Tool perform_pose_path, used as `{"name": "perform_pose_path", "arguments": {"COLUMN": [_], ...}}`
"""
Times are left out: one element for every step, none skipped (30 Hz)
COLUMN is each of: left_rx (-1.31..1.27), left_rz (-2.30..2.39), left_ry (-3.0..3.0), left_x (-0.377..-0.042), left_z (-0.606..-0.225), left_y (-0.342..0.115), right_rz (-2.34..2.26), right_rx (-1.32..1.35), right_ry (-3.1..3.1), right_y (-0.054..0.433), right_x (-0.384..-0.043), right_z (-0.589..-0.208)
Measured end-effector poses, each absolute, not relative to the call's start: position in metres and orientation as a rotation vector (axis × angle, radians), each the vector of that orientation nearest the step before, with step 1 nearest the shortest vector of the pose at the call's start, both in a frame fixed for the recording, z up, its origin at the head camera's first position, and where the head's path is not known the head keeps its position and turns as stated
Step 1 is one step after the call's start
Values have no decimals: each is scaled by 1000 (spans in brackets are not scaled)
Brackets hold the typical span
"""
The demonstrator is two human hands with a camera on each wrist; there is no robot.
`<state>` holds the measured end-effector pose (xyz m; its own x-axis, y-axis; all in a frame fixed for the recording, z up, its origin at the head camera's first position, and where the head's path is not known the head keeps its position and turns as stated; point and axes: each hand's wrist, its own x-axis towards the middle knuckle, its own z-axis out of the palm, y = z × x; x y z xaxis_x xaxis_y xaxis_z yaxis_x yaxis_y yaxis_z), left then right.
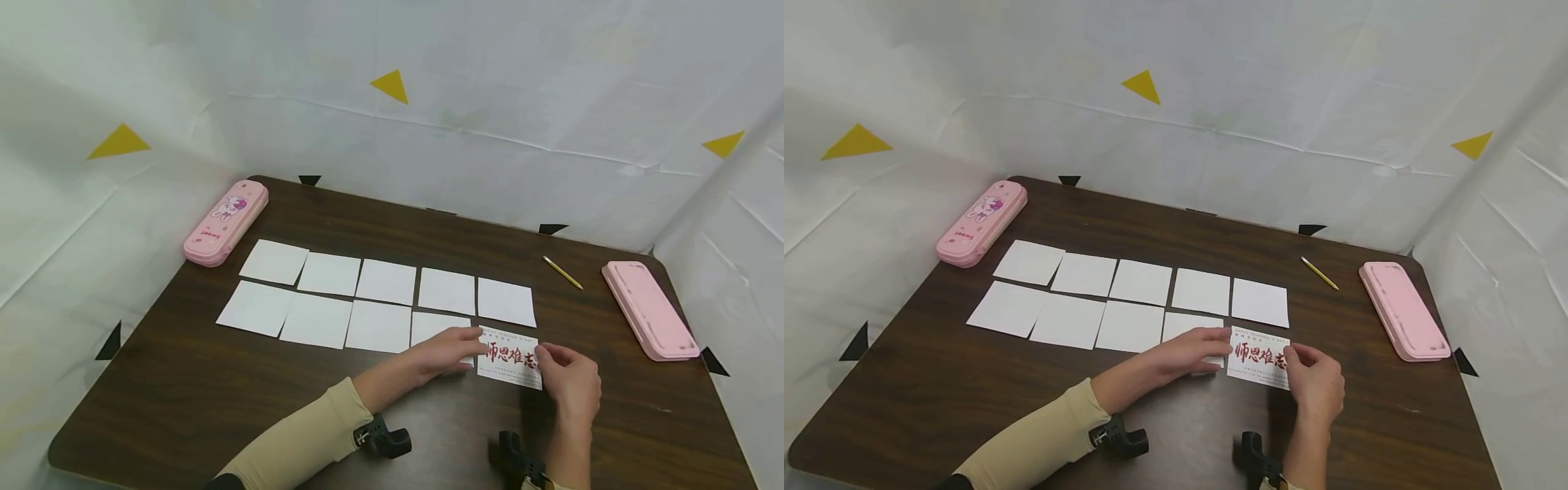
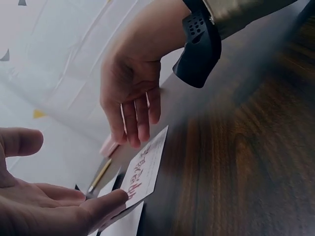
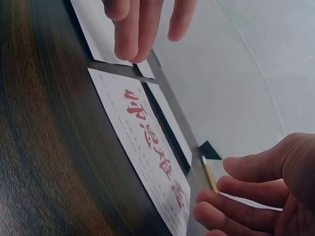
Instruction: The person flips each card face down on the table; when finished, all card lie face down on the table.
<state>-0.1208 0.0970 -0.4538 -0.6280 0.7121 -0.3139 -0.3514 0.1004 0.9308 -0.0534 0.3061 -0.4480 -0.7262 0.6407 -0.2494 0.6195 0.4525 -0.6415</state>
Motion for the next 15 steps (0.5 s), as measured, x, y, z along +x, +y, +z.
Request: {"name": "perform_pose_path", "arguments": {"left_rx": [352,342,333,327,323,321,318,318,318,321,325,327,328,330,329], "left_rz": [1653,1653,1655,1655,1657,1657,1657,1656,1655,1654,1653,1651,1651,1652,1655], "left_ry": [1567,1568,1570,1573,1569,1566,1564,1564,1566,1566,1564,1567,1566,1565,1562], "left_x": [-121,-122,-123,-124,-125,-125,-126,-126,-127,-127,-127,-127,-127,-127,-127], "left_z": [-454,-454,-453,-453,-453,-453,-452,-453,-453,-453,-453,-453,-454,-454,-455], "left_y": [100,103,105,107,108,110,110,111,111,111,111,111,111,111,111], "right_rz": [1133,1120,1104,1087,1071,1063,1059,1058,1063,1066,1069,1070,1070,1071,1075], "right_rx": [-1159,-1166,-1171,-1177,-1181,-1185,-1189,-1193,-1197,-1200,-1202,-1203,-1202,-1202,-1201], "right_ry": [-2660,-2666,-2676,-2687,-2696,-2701,-2706,-2711,-2712,-2713,-2714,-2715,-2716,-2716,-2715], "right_y": [307,307,308,308,309,309,310,310,311,311,311,311,311,311,311], "right_x": [-53,-52,-52,-51,-51,-51,-51,-51,-51,-51,-51,-51,-51,-51,-51], "right_z": [-448,-447,-447,-446,-446,-445,-445,-445,-445,-445,-446,-446,-447,-447,-448]}}
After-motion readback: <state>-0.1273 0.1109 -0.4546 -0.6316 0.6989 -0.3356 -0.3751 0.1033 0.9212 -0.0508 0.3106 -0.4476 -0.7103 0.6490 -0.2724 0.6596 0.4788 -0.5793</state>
